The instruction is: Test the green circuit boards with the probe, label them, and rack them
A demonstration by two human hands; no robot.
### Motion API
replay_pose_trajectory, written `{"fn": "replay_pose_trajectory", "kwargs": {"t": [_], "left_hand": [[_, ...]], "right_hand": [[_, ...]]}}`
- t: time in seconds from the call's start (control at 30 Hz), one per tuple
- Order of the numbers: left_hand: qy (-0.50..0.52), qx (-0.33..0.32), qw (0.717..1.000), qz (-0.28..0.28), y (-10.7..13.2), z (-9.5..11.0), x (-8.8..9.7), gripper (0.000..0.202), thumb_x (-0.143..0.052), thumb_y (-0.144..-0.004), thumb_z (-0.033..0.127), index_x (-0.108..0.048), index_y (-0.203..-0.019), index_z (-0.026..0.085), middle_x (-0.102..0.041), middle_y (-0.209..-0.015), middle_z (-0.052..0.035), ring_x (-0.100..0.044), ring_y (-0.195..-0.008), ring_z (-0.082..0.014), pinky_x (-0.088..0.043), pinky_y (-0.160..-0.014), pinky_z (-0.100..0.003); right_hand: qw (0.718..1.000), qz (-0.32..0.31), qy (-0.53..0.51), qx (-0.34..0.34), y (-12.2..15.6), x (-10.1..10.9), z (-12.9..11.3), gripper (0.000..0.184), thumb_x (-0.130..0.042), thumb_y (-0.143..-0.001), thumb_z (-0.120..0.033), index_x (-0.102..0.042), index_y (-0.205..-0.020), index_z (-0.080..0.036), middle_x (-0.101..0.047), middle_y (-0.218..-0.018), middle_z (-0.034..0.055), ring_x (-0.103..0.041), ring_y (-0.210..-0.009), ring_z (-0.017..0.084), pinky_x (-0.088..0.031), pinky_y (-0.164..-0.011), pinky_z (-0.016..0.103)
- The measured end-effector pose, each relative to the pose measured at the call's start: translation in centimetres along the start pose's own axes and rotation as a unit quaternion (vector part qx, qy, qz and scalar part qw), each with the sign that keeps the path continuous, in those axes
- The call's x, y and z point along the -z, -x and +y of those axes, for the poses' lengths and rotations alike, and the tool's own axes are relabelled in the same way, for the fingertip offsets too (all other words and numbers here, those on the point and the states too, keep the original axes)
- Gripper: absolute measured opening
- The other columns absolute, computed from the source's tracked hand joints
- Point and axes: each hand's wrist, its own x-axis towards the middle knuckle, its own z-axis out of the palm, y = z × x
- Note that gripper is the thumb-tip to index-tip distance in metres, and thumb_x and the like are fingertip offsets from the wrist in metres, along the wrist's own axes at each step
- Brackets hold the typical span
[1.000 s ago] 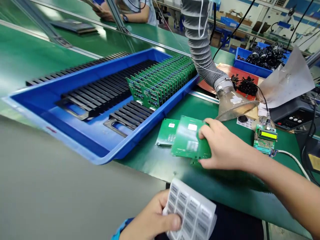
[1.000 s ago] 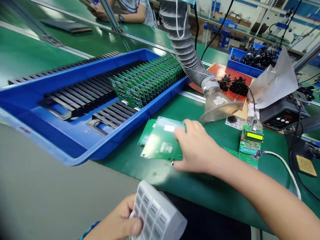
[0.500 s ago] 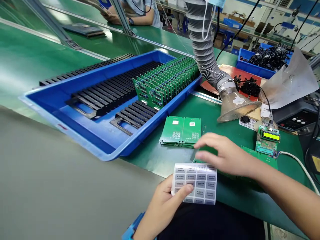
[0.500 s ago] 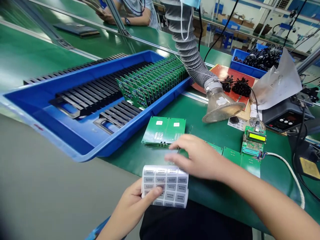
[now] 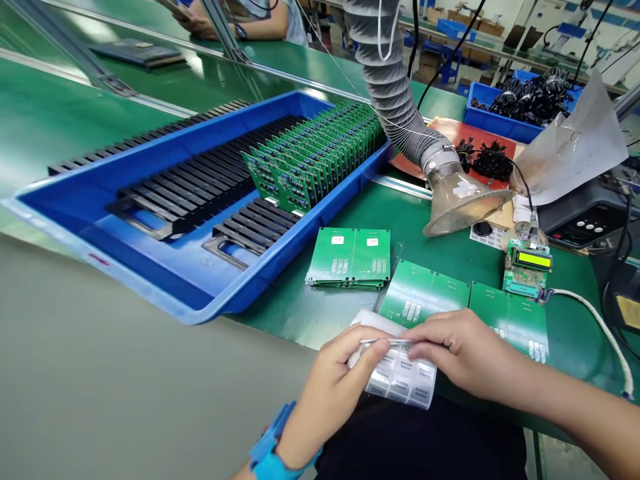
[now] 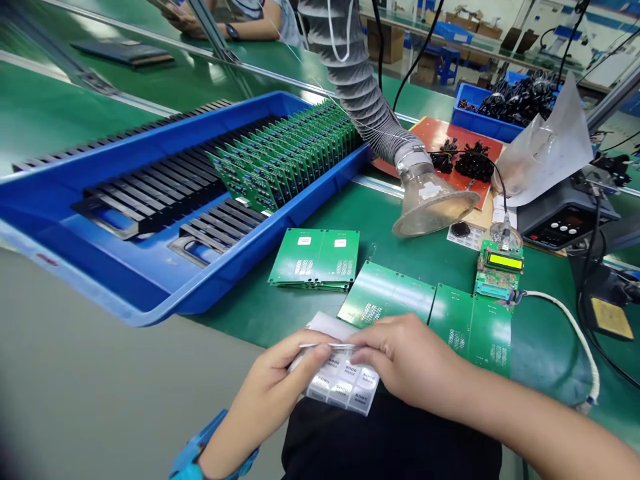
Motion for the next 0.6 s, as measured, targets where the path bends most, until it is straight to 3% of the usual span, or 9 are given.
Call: {"fn": "replay_pose_trajectory", "kwargs": {"t": [0.07, 0.13, 0.3, 0.43, 0.5, 0.6], "left_hand": [[0.008, 0.015, 1.000, 0.025, -0.1, 0.1, -0.4, 0.022, -0.055, -0.084, 0.030, -0.068, -0.069, 0.021, -0.063, -0.065, 0.0011, -0.055, -0.057, -0.0122, -0.043, -0.055, -0.020], [0.010, 0.020, 0.999, 0.042, -0.1, 0.1, -0.6, 0.020, -0.057, -0.083, 0.029, -0.069, -0.068, 0.021, -0.062, -0.064, 0.0017, -0.055, -0.057, -0.0116, -0.042, -0.054, -0.020], [0.002, 0.012, 0.998, 0.056, -0.1, 0.1, -0.9, 0.019, -0.059, -0.080, 0.028, -0.070, -0.066, 0.021, -0.064, -0.065, 0.0016, -0.057, -0.059, -0.0124, -0.042, -0.056, -0.020], [-0.003, 0.055, 0.996, 0.064, -0.1, 0.1, -0.8, 0.022, -0.058, -0.080, 0.032, -0.067, -0.063, 0.020, -0.063, -0.060, 0.0018, -0.055, -0.055, -0.0129, -0.042, -0.054, -0.021], [0.006, 0.092, 0.993, 0.067, -0.1, 0.0, -0.7, 0.024, -0.058, -0.079, 0.035, -0.066, -0.063, 0.020, -0.061, -0.056, 0.0022, -0.053, -0.052, -0.0130, -0.041, -0.051, -0.022], [0.027, 0.116, 0.992, 0.048, 0.1, -0.1, -0.4, 0.023, -0.058, -0.080, 0.037, -0.067, -0.067, 0.020, -0.063, -0.059, 0.0016, -0.053, -0.053, -0.0131, -0.042, -0.051, -0.022]], "right_hand": [[1.000, -0.013, -0.009, -0.020, 0.3, 0.1, 0.2, 0.033, -0.058, -0.085, -0.018, -0.064, -0.117, -0.025, -0.073, -0.088, 0.0020, -0.066, -0.078, 0.016, -0.049, -0.070, 0.025], [0.999, -0.007, -0.013, -0.051, 0.4, 0.2, 0.3, 0.042, -0.063, -0.082, -0.020, -0.057, -0.124, -0.022, -0.071, -0.086, 0.0021, -0.064, -0.076, 0.016, -0.049, -0.069, 0.026], [0.998, 0.039, 0.012, -0.038, 0.6, 0.3, 0.3, 0.004, -0.061, -0.082, -0.015, -0.064, -0.081, -0.018, -0.061, -0.079, 0.0020, -0.058, -0.070, 0.013, -0.047, -0.064, 0.023], [0.995, 0.090, 0.017, 0.036, 0.7, 0.5, 0.2, 0.014, -0.055, -0.086, -0.016, -0.064, -0.076, -0.020, -0.060, -0.073, 0.0011, -0.057, -0.072, 0.013, -0.045, -0.065, 0.024], [0.989, 0.146, 0.009, 0.010, 0.1, 1.2, 0.5, 0.015, -0.054, -0.087, -0.021, -0.065, -0.076, -0.021, -0.061, -0.074, 0.0014, -0.057, -0.072, 0.014, -0.044, -0.066, 0.025], [0.976, 0.190, 0.025, -0.103, -2.0, 2.5, 1.5, 0.015, -0.059, -0.082, -0.026, -0.066, -0.071, -0.020, -0.063, -0.073, 0.0016, -0.056, -0.069, 0.015, -0.042, -0.064, 0.027]]}}
